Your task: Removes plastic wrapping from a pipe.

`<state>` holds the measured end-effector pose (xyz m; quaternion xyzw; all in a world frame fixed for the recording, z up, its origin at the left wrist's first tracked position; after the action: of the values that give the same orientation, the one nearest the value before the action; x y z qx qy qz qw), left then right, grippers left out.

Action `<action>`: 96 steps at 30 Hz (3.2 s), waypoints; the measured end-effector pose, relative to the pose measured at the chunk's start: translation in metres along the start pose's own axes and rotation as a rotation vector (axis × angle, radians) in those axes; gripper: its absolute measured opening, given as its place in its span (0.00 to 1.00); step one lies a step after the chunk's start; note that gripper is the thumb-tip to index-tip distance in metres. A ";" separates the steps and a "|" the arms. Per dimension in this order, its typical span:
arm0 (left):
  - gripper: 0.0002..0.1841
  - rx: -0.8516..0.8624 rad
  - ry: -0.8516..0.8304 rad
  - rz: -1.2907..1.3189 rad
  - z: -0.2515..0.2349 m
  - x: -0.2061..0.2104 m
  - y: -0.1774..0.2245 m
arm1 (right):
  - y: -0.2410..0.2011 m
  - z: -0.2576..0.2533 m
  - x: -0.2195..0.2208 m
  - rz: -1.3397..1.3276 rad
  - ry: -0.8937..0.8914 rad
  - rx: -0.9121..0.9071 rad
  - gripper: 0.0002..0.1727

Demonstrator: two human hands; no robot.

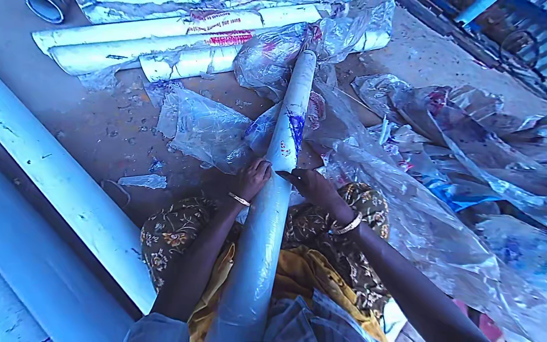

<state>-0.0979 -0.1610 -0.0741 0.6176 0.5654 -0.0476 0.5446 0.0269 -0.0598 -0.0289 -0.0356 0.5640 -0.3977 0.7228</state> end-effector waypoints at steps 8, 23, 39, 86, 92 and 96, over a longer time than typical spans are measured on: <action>0.08 -0.053 -0.045 0.101 -0.003 -0.002 -0.009 | -0.004 0.020 0.009 -0.121 -0.079 -0.036 0.22; 0.08 -0.010 -0.132 0.074 -0.011 -0.011 -0.010 | -0.025 0.000 -0.018 0.189 0.061 -0.064 0.14; 0.07 0.048 -0.110 0.019 -0.010 -0.012 -0.011 | -0.019 0.069 0.022 -0.114 0.055 -0.172 0.17; 0.08 0.296 -0.088 -0.104 0.010 -0.026 -0.001 | -0.026 0.015 -0.001 0.172 0.164 -0.038 0.16; 0.08 0.312 -0.088 -0.135 0.010 -0.028 0.000 | -0.051 0.021 0.013 0.260 -0.013 -0.011 0.20; 0.07 0.331 -0.082 -0.135 0.008 -0.030 -0.001 | -0.051 0.027 0.000 0.197 -0.044 -0.053 0.19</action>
<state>-0.1053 -0.1865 -0.0575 0.6570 0.5671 -0.2017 0.4538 0.0221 -0.1054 0.0059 -0.0076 0.5592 -0.3086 0.7694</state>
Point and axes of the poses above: each hand's wrist, its own z-axis away from the middle knuckle, its own x-axis out of the palm, y = z × x, the point moved 5 cm from there along -z, towards the middle knuckle, and after that the axes turned 14 degrees about -x, right-handed, at the moved point
